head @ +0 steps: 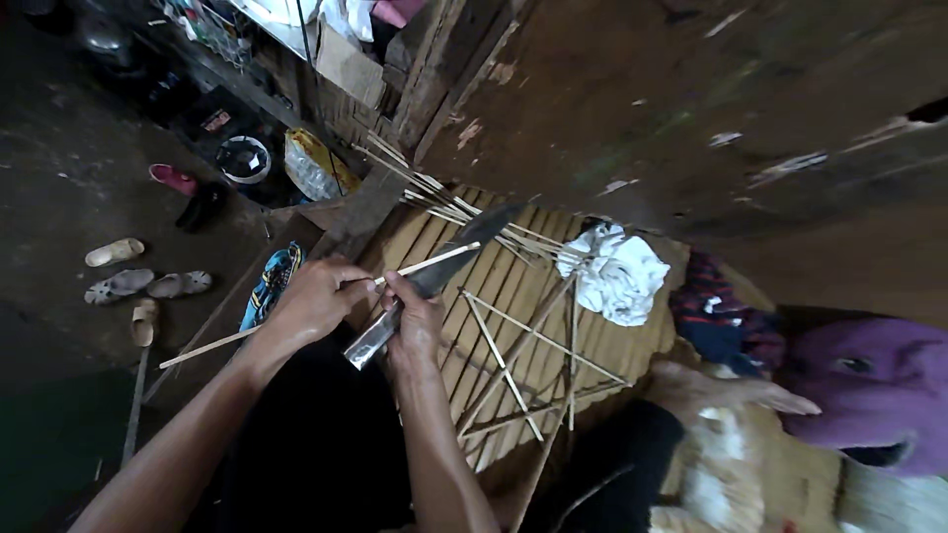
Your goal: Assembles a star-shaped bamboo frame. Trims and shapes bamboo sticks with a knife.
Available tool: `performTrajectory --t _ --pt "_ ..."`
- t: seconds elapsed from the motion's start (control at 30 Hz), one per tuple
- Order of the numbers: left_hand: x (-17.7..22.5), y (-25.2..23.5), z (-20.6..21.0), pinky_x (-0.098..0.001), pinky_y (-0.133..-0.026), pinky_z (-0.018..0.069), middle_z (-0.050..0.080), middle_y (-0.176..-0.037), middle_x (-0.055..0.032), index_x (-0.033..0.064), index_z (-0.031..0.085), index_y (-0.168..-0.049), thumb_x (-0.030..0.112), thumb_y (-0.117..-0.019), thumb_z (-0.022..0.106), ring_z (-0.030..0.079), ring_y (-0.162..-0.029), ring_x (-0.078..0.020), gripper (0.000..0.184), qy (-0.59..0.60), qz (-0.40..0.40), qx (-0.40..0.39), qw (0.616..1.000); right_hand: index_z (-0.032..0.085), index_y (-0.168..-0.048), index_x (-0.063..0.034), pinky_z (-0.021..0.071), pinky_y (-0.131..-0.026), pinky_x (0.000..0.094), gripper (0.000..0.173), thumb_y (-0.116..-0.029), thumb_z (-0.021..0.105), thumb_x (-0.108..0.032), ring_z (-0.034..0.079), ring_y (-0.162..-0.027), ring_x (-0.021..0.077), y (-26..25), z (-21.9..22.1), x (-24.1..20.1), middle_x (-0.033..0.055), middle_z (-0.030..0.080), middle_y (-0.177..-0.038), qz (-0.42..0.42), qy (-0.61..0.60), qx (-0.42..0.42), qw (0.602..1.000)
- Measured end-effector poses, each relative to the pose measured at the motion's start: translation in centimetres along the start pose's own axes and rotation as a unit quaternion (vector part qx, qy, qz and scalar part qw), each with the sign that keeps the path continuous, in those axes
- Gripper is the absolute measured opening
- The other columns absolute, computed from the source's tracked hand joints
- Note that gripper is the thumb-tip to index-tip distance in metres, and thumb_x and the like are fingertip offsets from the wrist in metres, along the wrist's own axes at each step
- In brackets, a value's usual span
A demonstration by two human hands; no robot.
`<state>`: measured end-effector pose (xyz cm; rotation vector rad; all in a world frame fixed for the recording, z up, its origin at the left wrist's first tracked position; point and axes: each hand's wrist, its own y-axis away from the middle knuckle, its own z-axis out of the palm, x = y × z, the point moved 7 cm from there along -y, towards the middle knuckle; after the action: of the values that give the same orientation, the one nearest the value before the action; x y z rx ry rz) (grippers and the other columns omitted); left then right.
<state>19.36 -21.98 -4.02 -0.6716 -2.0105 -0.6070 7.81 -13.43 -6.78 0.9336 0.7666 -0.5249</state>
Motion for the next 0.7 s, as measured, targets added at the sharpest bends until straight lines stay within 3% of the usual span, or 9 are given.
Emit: performTrajectory --t 0.13,0.27,0.37,0.43,0.57,0.7 --pt "-1.1 -0.6 -0.5 -0.0368 -0.065 0.0542 0.072 -0.094 -0.0055 0.0095 0.078 -0.103 0.018 -0.1025 0.065 0.062 -0.068 -0.0145 0.016 0.021 -0.074 -0.020 0.997 0.058 -0.102 0.0012 0.0492 -0.043 0.0205 0.022 -0.0870 0.070 0.012 0.053 -0.045 0.0084 -0.8 0.4 1.1 0.0060 0.060 -0.065 0.011 0.006 -0.008 1.000" --pt "-3.6 -1.5 -2.6 -0.0381 -0.064 0.0493 0.069 -0.084 -0.0079 0.0067 0.077 -0.105 0.016 -0.1028 0.064 0.056 -0.064 -0.0160 0.016 0.020 -0.150 0.002 0.988 0.063 -0.110 -0.0003 0.0512 -0.048 0.0196 0.011 -0.1014 0.062 -0.007 0.057 -0.053 0.0081 -2.4 -1.0 1.1 0.0061 0.066 -0.080 0.026 0.044 -0.013 0.999" --pt "-7.4 -1.6 -4.1 -0.0300 -0.061 0.0470 0.066 -0.081 -0.0065 0.0047 0.075 -0.107 0.014 -0.1019 0.065 0.052 -0.061 -0.0107 0.015 0.059 -0.203 0.031 0.977 0.058 -0.117 0.0020 0.0529 -0.047 0.0226 0.022 -0.1095 0.049 -0.017 0.059 -0.049 0.0101 -3.7 -3.9 0.0 0.0064 0.065 -0.072 -0.015 0.125 0.016 0.992" --pt "-9.9 -1.8 -4.4 -0.0285 -0.063 0.0517 0.068 -0.085 -0.0067 0.0043 0.074 -0.108 0.012 -0.1005 0.067 0.057 -0.063 -0.0093 0.013 0.088 -0.220 0.038 0.971 0.057 -0.125 0.0043 0.0538 -0.045 0.0249 0.029 -0.1118 0.043 -0.017 0.059 -0.046 0.0110 -3.9 -5.6 -0.7 0.0056 0.061 -0.065 -0.059 0.223 0.009 0.973" --pt "-11.9 -1.7 -3.8 -0.0280 -0.063 0.0525 0.068 -0.089 -0.0082 0.0011 0.071 -0.108 0.008 -0.0980 0.069 0.058 -0.065 -0.0098 0.012 0.127 -0.247 0.044 0.960 0.062 -0.128 0.0051 0.0527 -0.052 0.0250 0.030 -0.1091 0.050 -0.016 0.059 -0.052 0.0081 -2.6 -5.4 -1.0 0.0042 0.065 -0.070 -0.104 0.489 -0.072 0.863" --pt "-12.2 -1.9 -3.5 -0.0238 -0.061 0.0512 0.067 -0.089 -0.0072 -0.0002 0.070 -0.107 0.005 -0.0974 0.069 0.057 -0.064 -0.0075 0.011 0.159 -0.267 0.047 0.949 0.054 -0.137 0.0004 0.0565 -0.074 0.0427 0.034 -0.1089 0.050 -0.019 0.069 -0.075 0.0251 -1.8 -1.8 1.1 0.0143 0.069 -0.087 -0.084 0.652 -0.165 0.735"
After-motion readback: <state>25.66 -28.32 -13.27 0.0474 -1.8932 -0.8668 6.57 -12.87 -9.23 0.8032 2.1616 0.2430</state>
